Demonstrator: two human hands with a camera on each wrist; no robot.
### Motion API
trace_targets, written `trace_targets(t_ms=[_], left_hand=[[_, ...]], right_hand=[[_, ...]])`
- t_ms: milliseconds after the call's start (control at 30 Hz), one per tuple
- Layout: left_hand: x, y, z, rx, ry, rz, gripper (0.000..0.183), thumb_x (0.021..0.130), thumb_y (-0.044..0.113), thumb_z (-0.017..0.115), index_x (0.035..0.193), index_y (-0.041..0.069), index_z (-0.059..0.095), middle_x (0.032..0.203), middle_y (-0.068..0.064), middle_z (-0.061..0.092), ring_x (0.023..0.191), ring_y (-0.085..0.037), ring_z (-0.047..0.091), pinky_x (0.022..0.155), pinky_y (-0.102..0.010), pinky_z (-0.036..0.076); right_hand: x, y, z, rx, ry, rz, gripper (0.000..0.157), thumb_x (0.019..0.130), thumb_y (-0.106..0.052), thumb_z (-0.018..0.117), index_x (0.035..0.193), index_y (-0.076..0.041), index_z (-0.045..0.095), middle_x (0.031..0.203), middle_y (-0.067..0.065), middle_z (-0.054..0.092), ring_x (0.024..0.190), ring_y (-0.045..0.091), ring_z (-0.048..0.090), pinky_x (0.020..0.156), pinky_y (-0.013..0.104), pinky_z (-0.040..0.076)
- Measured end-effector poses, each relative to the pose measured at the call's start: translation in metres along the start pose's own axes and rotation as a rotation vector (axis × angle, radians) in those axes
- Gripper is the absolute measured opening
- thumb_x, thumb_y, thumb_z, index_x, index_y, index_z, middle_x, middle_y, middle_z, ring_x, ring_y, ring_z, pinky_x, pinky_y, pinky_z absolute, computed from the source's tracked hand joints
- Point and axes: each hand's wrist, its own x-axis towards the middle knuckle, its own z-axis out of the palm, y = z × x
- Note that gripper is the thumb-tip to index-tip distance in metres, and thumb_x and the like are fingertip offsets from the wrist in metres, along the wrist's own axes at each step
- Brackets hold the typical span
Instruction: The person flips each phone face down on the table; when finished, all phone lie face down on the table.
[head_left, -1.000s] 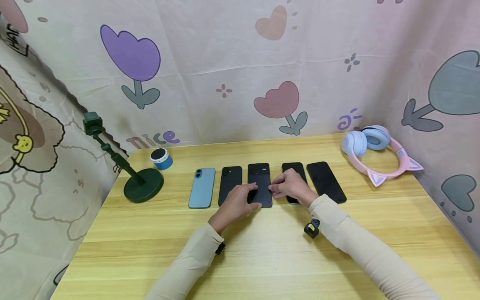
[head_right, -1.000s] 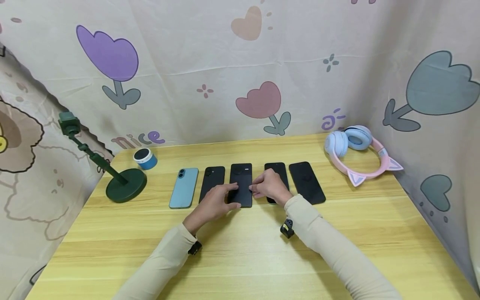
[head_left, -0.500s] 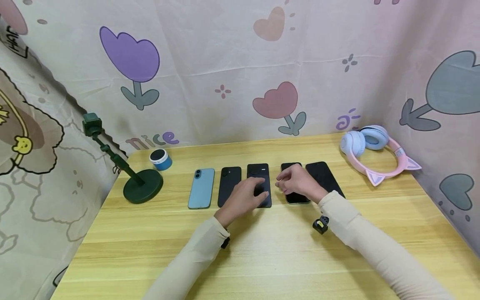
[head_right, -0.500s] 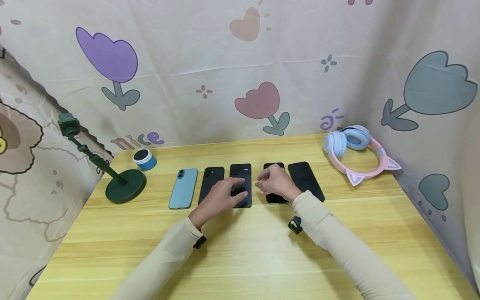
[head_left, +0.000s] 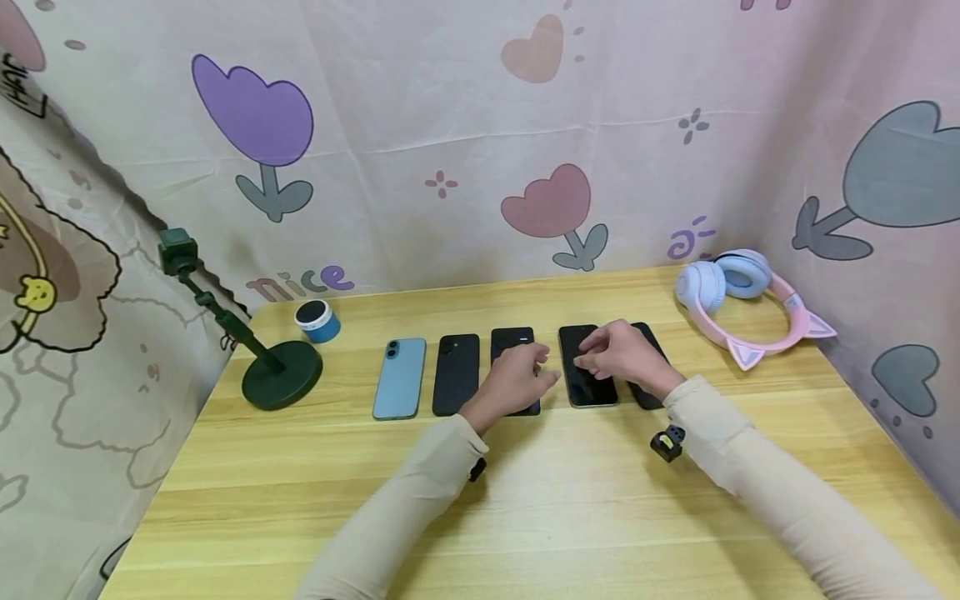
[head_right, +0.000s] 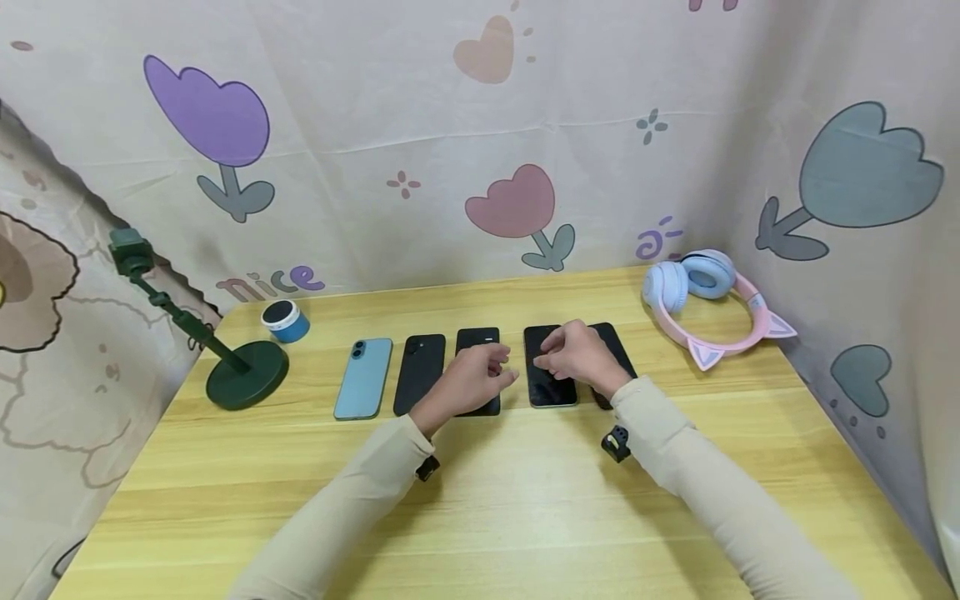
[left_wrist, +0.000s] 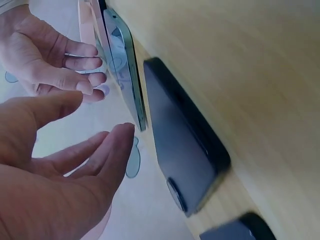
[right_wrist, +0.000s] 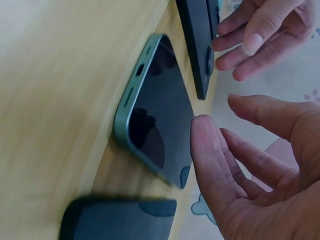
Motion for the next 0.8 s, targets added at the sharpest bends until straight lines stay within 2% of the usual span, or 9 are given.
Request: trace_targets(t_ms=[167,233,300,367,467,567,800], left_hand=[[0.008,0.007,0.009,-0.024,-0.013,-0.054,0.046,0.099,0.024,0.068,0.137,-0.001,0.060,0.131,-0.013,0.066,0.114,-0.023,0.066,0.099,-0.041,0.052],[0.011,0.009,0.012,-0.026,-0.007,-0.073,0.044,0.098,0.024,0.070,0.133,-0.001,0.063,0.126,-0.010,0.067,0.105,-0.020,0.068,0.093,-0.036,0.055],[0.012,0.012,0.015,-0.048,-0.013,-0.094,0.032,0.098,0.023,0.070,0.116,-0.002,0.068,0.101,-0.007,0.068,0.081,-0.016,0.065,0.075,-0.029,0.054],[0.014,0.014,0.018,-0.062,-0.020,-0.115,0.024,0.097,0.022,0.071,0.094,-0.001,0.065,0.077,-0.002,0.058,0.060,-0.013,0.054,0.058,-0.025,0.045],[0.016,0.018,0.021,-0.069,-0.049,-0.150,0.037,0.097,0.021,0.072,0.073,0.005,0.048,0.058,0.001,0.035,0.045,-0.013,0.035,0.047,-0.027,0.029],[0.017,0.021,0.024,-0.041,-0.067,-0.179,0.040,0.096,0.022,0.073,0.069,0.009,0.047,0.054,0.003,0.033,0.042,-0.012,0.035,0.044,-0.026,0.030],[0.018,0.022,0.030,-0.006,-0.091,-0.201,0.033,0.093,0.025,0.076,0.075,0.006,0.056,0.060,0.001,0.039,0.046,-0.013,0.037,0.044,-0.027,0.030]], right_hand=[[-0.003,0.007,-0.008,-0.011,0.021,0.001,0.040,0.092,-0.010,0.073,0.123,0.014,0.063,0.107,0.023,0.070,0.087,0.031,0.073,0.075,0.036,0.061],[-0.004,0.010,-0.010,-0.016,0.027,0.007,0.041,0.092,-0.009,0.074,0.123,0.015,0.062,0.108,0.024,0.069,0.086,0.030,0.072,0.074,0.035,0.061],[-0.005,0.012,-0.012,-0.023,0.036,0.017,0.042,0.091,-0.009,0.074,0.123,0.015,0.062,0.110,0.025,0.069,0.085,0.028,0.072,0.073,0.033,0.061],[-0.005,0.014,-0.013,-0.036,0.045,0.029,0.043,0.091,-0.009,0.075,0.124,0.015,0.062,0.112,0.025,0.068,0.083,0.025,0.072,0.072,0.032,0.061],[-0.005,0.018,-0.015,-0.053,0.063,0.045,0.045,0.090,-0.010,0.077,0.125,0.015,0.061,0.113,0.026,0.068,0.079,0.022,0.072,0.072,0.033,0.061],[-0.007,0.021,-0.017,-0.068,0.075,0.049,0.046,0.090,-0.009,0.077,0.125,0.016,0.060,0.112,0.026,0.069,0.076,0.020,0.072,0.072,0.033,0.060],[-0.010,0.027,-0.018,-0.089,0.079,0.046,0.043,0.088,-0.007,0.077,0.120,0.018,0.061,0.104,0.024,0.071,0.075,0.022,0.073,0.070,0.031,0.060]])
